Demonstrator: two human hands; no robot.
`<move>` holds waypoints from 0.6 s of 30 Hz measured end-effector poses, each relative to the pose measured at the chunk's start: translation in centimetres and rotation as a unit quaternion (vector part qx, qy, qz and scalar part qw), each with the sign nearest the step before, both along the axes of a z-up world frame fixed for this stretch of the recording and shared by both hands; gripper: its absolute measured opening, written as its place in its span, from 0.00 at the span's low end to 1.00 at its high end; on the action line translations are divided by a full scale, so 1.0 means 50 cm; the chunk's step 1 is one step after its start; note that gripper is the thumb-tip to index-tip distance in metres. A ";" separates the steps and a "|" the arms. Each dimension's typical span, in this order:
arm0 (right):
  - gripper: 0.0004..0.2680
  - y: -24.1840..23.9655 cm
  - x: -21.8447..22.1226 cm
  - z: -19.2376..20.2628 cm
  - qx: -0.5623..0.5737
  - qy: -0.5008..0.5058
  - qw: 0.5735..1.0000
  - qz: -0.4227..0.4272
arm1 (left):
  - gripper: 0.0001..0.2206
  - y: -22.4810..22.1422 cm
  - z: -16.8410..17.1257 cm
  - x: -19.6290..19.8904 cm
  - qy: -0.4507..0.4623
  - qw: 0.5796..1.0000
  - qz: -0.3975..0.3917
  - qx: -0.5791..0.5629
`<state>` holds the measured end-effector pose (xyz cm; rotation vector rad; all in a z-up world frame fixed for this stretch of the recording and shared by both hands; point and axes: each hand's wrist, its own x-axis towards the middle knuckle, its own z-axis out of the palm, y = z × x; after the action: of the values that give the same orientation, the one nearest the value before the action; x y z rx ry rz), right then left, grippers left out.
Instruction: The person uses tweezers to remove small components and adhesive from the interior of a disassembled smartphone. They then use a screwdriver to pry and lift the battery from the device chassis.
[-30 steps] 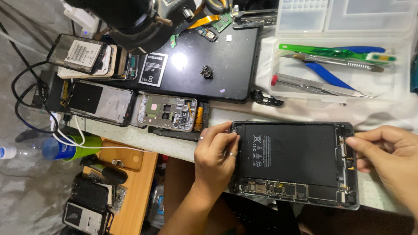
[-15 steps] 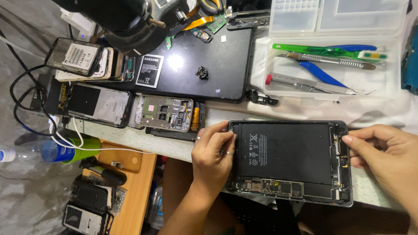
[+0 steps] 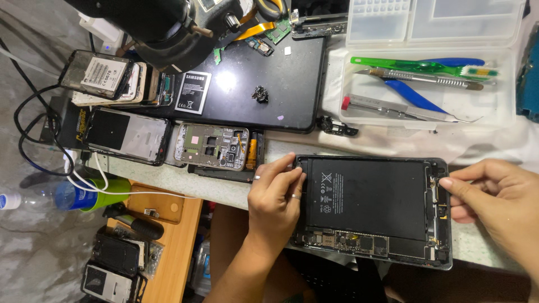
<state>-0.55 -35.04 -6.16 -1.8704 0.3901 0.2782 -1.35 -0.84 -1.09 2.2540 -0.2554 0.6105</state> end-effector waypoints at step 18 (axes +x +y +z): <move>0.11 0.043 -0.007 0.059 -0.176 -0.232 0.954 0.065 | 0.13 -0.046 0.154 0.107 -0.063 0.973 -0.060 0.211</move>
<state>-0.89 -32.87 -3.21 -2.2391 -0.0116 -0.1601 4.02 -3.14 6.62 2.5822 -0.6332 0.6847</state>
